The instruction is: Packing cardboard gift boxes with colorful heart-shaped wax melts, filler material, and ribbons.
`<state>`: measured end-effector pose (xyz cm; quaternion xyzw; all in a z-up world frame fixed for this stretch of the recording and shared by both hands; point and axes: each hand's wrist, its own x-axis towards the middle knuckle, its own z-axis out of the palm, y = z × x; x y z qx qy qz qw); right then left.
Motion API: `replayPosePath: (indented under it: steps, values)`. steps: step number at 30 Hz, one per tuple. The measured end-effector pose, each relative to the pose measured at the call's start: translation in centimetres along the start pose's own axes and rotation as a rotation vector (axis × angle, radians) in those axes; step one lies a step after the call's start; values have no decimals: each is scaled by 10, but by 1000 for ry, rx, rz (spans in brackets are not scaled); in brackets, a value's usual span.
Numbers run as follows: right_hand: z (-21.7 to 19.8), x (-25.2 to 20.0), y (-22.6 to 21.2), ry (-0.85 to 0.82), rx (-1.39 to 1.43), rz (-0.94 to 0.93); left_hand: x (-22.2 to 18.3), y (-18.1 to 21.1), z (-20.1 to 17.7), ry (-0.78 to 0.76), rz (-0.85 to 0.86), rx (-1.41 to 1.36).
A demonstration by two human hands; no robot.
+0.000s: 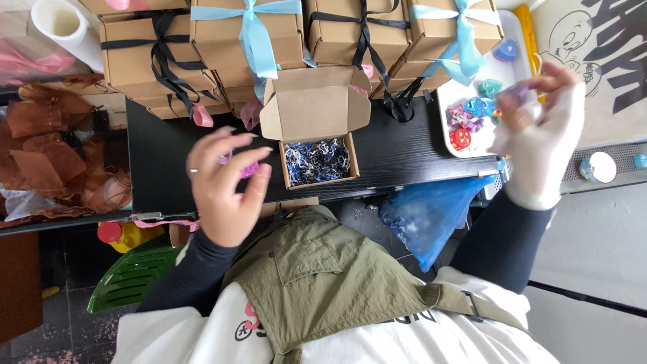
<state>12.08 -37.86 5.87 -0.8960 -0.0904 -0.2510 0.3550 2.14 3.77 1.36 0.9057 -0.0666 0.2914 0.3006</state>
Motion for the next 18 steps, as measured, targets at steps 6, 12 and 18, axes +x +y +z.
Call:
replayPosePath:
  steps: [6,12,18]
  values:
    - [33,-57,-84,-264,484,81,10,50,11,-206,63,-504]
    - [72,-91,-98,-271,491,-335,4,79,24,-510,-6,-1041]
    - [88,-112,-87,-92,333,-546,-18,83,39,-410,-159,-1064]
